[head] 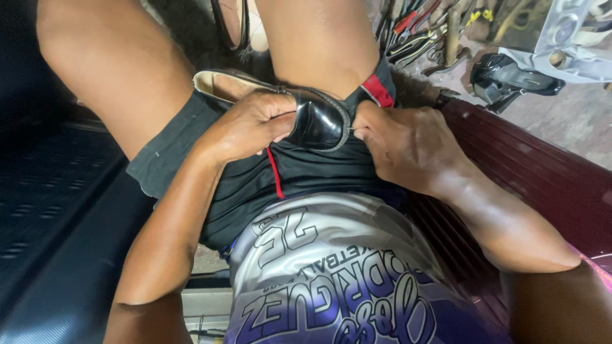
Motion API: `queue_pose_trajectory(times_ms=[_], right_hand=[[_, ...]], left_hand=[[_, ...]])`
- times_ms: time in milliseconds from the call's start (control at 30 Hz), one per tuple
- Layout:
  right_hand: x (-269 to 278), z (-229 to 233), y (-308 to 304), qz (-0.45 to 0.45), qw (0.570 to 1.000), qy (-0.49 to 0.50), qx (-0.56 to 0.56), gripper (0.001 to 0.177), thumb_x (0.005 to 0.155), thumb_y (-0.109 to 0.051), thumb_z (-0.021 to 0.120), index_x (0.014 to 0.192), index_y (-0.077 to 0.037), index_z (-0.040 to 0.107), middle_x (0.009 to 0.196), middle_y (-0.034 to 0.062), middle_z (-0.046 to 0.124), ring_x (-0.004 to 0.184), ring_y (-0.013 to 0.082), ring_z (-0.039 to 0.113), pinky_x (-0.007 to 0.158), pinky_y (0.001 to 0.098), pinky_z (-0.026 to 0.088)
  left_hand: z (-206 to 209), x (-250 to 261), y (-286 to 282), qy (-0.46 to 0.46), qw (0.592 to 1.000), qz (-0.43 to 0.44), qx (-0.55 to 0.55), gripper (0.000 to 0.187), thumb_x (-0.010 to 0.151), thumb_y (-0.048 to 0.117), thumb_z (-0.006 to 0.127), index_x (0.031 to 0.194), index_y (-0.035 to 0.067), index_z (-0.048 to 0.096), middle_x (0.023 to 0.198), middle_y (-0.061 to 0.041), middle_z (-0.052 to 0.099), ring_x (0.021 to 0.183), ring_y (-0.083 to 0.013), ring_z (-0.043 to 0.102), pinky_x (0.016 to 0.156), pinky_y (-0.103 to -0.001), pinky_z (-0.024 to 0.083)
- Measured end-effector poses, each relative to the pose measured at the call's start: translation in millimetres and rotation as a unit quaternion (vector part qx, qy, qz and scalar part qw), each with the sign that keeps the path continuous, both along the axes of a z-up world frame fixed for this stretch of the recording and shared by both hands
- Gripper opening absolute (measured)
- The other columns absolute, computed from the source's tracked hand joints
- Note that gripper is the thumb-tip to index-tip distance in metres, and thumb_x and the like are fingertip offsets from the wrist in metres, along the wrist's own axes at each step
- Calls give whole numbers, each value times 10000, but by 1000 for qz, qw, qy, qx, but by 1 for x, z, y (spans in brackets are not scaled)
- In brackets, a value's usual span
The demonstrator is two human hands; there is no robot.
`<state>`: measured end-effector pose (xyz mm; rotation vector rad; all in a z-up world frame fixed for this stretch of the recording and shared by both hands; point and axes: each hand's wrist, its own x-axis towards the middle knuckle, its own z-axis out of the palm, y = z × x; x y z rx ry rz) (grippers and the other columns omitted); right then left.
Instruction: The person sits on the floor and sews a black shoe using a needle and thread. They repeatedly pass the needle through the shoe's upper and pull the thread to secure the stitches.
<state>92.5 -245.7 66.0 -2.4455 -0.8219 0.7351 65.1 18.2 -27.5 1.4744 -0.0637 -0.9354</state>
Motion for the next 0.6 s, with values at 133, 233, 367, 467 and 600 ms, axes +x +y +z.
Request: queue_pose_trajectory(times_ms=[133, 233, 367, 467, 600], right_hand=[[1, -4, 7, -17, 999, 29, 6, 144, 958, -111, 649, 1015, -59, 527, 652, 141, 635, 595, 371, 651, 525, 470, 488], [-1, -6, 14, -13, 999, 34, -16, 133, 964, -107, 644, 1001, -64, 523, 624, 138, 621, 580, 372, 644, 524, 485, 481], [-8, -3, 15, 1, 998, -52, 23, 112, 1051, -111, 638, 1025, -50, 547, 565, 98, 592, 455, 280, 608, 436, 430, 462], [-19, -3, 11, -29, 999, 18, -32, 124, 1066, -123, 608, 990, -64, 530, 582, 104, 566, 483, 268, 622, 449, 414, 472], [-28, -8, 10, -60, 998, -25, 0, 113, 1045, -123, 642, 1026, -58, 552, 638, 133, 596, 569, 323, 640, 529, 448, 485]], left_hand=[[2, 2, 2, 85, 995, -28, 38, 138, 910, 77, 561, 775, 58, 579, 614, 47, 491, 539, -76, 462, 457, -286, 409], [1, 0, 3, 72, 997, -23, 25, 113, 921, 108, 570, 837, 113, 644, 598, 38, 477, 513, -78, 439, 438, -274, 394], [-1, 4, 4, -14, 999, -35, -38, 211, 983, 116, 562, 782, 52, 550, 663, 40, 503, 577, -68, 471, 501, -252, 430], [-1, 3, 6, 49, 997, -59, 2, 189, 961, 152, 555, 792, 70, 582, 625, 50, 502, 510, -59, 474, 440, -245, 428], [3, 11, 6, 65, 994, -85, -13, 186, 978, 178, 544, 828, 88, 607, 622, 57, 501, 492, -50, 461, 424, -240, 402]])
